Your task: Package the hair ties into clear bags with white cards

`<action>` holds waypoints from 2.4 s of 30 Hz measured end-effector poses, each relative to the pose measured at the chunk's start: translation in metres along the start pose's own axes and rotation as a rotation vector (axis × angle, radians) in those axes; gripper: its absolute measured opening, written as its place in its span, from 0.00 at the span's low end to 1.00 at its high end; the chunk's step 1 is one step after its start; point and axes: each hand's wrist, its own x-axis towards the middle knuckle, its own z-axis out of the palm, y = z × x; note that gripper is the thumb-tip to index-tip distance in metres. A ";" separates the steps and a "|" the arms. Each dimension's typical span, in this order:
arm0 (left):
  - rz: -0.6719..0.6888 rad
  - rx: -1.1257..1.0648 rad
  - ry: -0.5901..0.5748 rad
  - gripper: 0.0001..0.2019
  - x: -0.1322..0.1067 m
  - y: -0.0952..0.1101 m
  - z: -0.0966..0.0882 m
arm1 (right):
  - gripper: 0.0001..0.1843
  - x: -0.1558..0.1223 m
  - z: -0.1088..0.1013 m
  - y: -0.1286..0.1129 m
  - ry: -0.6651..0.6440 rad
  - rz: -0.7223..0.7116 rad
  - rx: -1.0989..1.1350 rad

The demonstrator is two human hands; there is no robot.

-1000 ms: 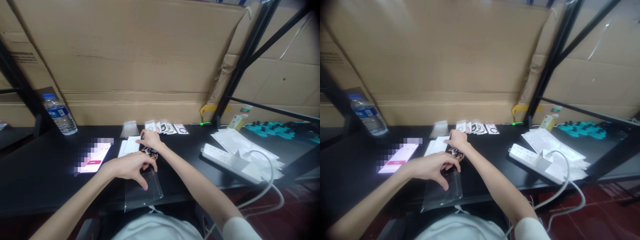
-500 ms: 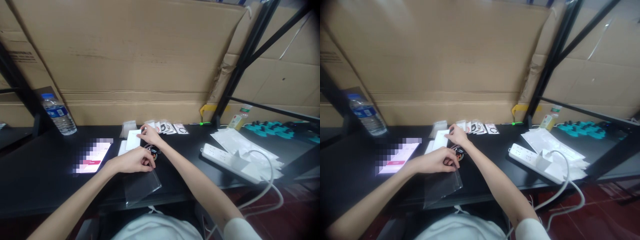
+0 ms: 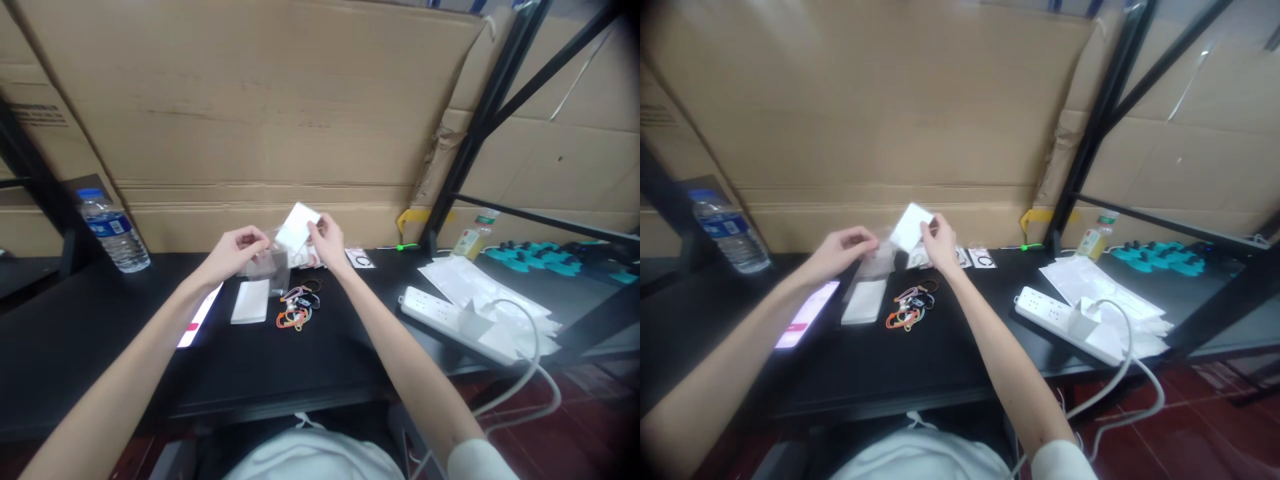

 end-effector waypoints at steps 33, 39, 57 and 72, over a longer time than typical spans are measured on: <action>-0.226 -0.703 -0.203 0.23 -0.001 -0.016 0.043 | 0.25 -0.005 -0.036 -0.025 -0.158 -0.014 0.127; -0.277 -0.663 -0.169 0.39 -0.001 -0.021 0.038 | 0.24 -0.005 -0.040 -0.027 -0.178 -0.024 0.165; -0.200 -0.460 -0.116 0.34 -0.001 -0.018 0.039 | 0.22 -0.008 -0.042 -0.029 -0.278 0.001 0.122; -0.242 -0.418 -0.086 0.27 -0.002 -0.017 0.039 | 0.27 -0.006 -0.045 -0.041 -0.117 0.016 0.187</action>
